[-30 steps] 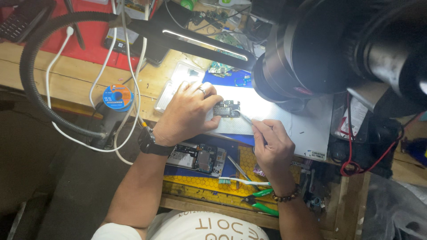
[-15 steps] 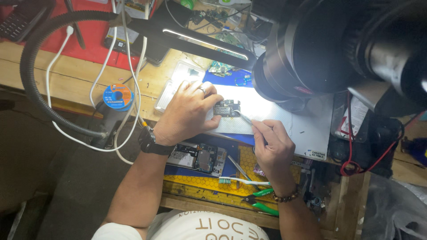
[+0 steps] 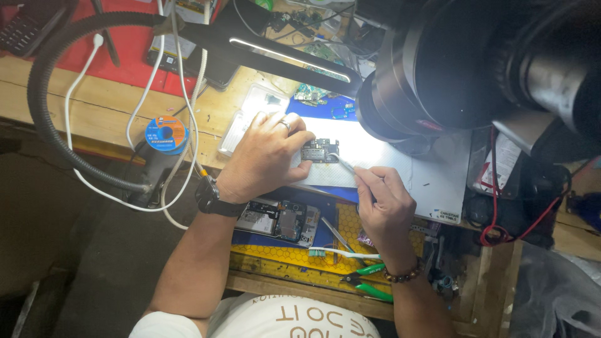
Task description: The person uses a hot air gun and tweezers to work on a small circuit board placed on a white surface. They apply heat to the board and use tweezers to adjust components. Later, they handle a small tube of paste and a toothbrush, then continue working on the board with the tweezers.
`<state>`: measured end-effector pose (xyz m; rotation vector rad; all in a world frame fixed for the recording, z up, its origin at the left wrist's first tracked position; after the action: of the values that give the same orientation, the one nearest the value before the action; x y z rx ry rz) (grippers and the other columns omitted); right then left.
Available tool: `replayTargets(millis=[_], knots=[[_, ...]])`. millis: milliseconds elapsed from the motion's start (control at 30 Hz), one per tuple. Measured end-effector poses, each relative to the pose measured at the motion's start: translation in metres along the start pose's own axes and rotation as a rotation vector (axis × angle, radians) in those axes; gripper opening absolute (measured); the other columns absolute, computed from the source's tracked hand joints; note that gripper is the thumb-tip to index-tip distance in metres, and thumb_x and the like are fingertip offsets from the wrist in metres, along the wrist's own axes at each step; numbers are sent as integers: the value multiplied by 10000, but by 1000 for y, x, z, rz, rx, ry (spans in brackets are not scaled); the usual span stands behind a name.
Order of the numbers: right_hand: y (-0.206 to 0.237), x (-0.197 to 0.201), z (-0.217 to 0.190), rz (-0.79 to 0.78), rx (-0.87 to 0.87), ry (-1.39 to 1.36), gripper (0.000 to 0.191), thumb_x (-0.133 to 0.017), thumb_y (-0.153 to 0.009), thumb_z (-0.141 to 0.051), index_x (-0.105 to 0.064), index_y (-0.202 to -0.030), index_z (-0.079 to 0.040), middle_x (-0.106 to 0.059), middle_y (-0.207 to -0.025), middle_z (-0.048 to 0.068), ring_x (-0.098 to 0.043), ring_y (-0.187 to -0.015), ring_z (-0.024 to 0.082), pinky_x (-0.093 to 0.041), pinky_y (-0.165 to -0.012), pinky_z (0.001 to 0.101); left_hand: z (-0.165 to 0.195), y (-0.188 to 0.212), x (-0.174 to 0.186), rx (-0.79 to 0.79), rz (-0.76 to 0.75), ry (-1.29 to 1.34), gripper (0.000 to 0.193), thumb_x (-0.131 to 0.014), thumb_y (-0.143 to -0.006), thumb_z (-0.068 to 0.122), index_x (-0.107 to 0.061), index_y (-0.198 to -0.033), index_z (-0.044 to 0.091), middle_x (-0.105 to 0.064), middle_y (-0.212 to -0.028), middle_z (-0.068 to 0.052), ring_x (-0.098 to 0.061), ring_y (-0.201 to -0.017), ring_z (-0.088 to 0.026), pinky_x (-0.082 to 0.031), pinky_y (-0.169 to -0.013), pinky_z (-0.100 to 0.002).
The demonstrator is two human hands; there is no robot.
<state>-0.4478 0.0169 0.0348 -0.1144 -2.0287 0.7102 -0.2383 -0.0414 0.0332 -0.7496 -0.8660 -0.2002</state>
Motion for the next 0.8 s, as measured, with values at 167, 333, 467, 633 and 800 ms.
replayTargets(millis=[167,333,467,633,800], knots=[[0,0,0,-5,6,-8,148,-765,-911,-7,-757,-1057,-29,-693,-944,72,-659,-676,134,-511,-553,263,0,0,-1,-2,-1,-4,356,-800,-764,252,-697,-1059,83,-606,-1017,-59,-584,-1012,-262,-431,-915,-418],[-1,-1,0,12,7,-5,145,-770,-908,-12,-760,-1051,-32,-694,-942,73,-658,-678,140,-511,-556,269,0,1,-2,-1,-3,-3,358,-798,-776,256,-688,-1066,76,-605,-1024,-57,-583,-1017,-259,-433,-930,-416],[0,-2,2,-11,-14,-34,146,-766,-914,-5,-762,-1057,-33,-700,-943,69,-661,-668,134,-508,-533,257,-1,1,-2,-3,-7,2,357,-792,-773,250,-691,-1071,83,-607,-1039,-55,-583,-1033,-258,-429,-930,-415],[3,0,0,11,-26,-20,151,-767,-916,-13,-759,-1066,-33,-691,-962,77,-669,-718,151,-522,-590,273,-1,2,0,-2,-7,2,362,-794,-766,256,-689,-1067,84,-602,-1032,-58,-577,-1034,-267,-425,-937,-423],[3,0,-1,-2,-55,-29,149,-759,-918,-12,-760,-1065,-30,-688,-961,77,-667,-723,152,-521,-596,275,-2,3,1,-4,-2,8,353,-792,-773,256,-690,-1063,82,-600,-1029,-61,-575,-1033,-268,-426,-947,-425]])
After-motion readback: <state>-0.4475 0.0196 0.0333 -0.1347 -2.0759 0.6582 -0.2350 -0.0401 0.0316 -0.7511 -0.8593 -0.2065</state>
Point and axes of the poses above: each hand's wrist, its own y-axis away from the middle knuckle, its own x-axis out of the back of the hand, z = x × y, the point moved 5 cm from there along -y, towards the middle knuckle
